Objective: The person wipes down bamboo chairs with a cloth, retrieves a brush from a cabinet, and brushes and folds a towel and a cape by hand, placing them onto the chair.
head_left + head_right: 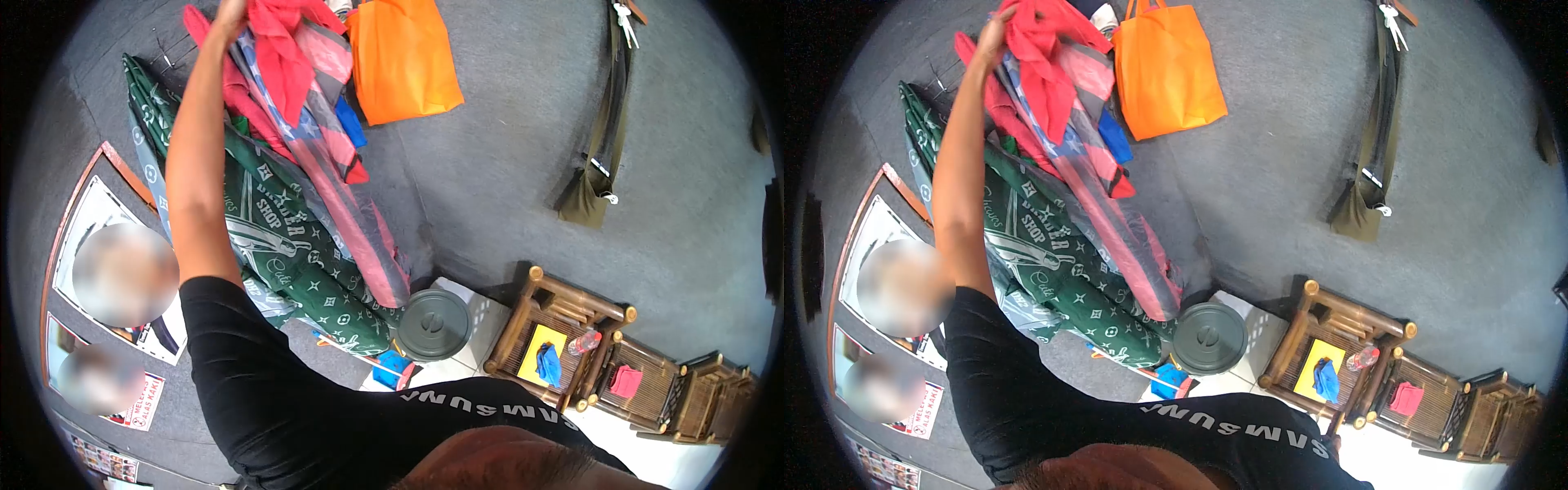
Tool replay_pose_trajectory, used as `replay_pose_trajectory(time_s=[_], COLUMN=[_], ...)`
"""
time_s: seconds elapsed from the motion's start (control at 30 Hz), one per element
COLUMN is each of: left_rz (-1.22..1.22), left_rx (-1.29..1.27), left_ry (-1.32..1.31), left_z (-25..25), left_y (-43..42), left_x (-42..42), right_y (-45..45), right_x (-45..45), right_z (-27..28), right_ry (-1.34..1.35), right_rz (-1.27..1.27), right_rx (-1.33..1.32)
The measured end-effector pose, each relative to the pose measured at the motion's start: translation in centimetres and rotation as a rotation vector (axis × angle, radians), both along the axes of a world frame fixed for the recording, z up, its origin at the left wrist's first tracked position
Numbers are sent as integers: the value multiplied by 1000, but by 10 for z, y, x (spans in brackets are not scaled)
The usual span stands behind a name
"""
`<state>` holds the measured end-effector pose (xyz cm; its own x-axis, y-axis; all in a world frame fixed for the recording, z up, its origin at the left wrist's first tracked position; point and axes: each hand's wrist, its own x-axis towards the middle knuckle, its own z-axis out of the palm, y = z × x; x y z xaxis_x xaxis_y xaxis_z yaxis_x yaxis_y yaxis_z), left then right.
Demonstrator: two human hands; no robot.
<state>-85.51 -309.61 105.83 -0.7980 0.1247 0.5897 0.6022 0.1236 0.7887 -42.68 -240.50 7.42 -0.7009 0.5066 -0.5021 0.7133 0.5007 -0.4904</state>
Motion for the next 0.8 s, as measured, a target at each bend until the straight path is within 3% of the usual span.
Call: replay_pose_trajectory(time_s=[0.03,0.07,0.13,0.2,0.3,0.37,0.4,0.43,0.47,0.57,0.63,0.73,0.8], left_rz=[-5,94,280,105,399,389,372,322,271,56,-104,-240,-57], left_rx=[8,-124,-550,-507,-788,-883,-931,-907,-883,-659,-450,18,80], left_ry=[-104,-6,590,205,528,488,462,317,168,-166,-360,-728,-657], left_z=[-13,-18,-48,-83,-162,-215,-242,-270,-298,-385,-427,-457,-466], left_y=[19,15,26,38,102,125,136,147,156,178,191,206,202], left_x=[7,-6,-20,-18,43,80,93,106,118,139,154,186,210], right_y=[1,2,6,8,5,-11,-23,-64,-80,-169,-212,-260,-273], right_x=[1,3,9,15,-11,-49,-65,-86,-109,-160,-184,-197,-200], right_z=[-1,0,0,0,22,73,95,168,195,337,358,385,376], right_ry=[10,26,68,173,206,162,357,437,621,512,628,561,460], right_rz=[-4,-11,-19,-19,57,144,176,114,235,328,504,612,668], right_rx=[7,13,29,47,21,-20,-42,-33,-219,-492,-608,-907,-1051])
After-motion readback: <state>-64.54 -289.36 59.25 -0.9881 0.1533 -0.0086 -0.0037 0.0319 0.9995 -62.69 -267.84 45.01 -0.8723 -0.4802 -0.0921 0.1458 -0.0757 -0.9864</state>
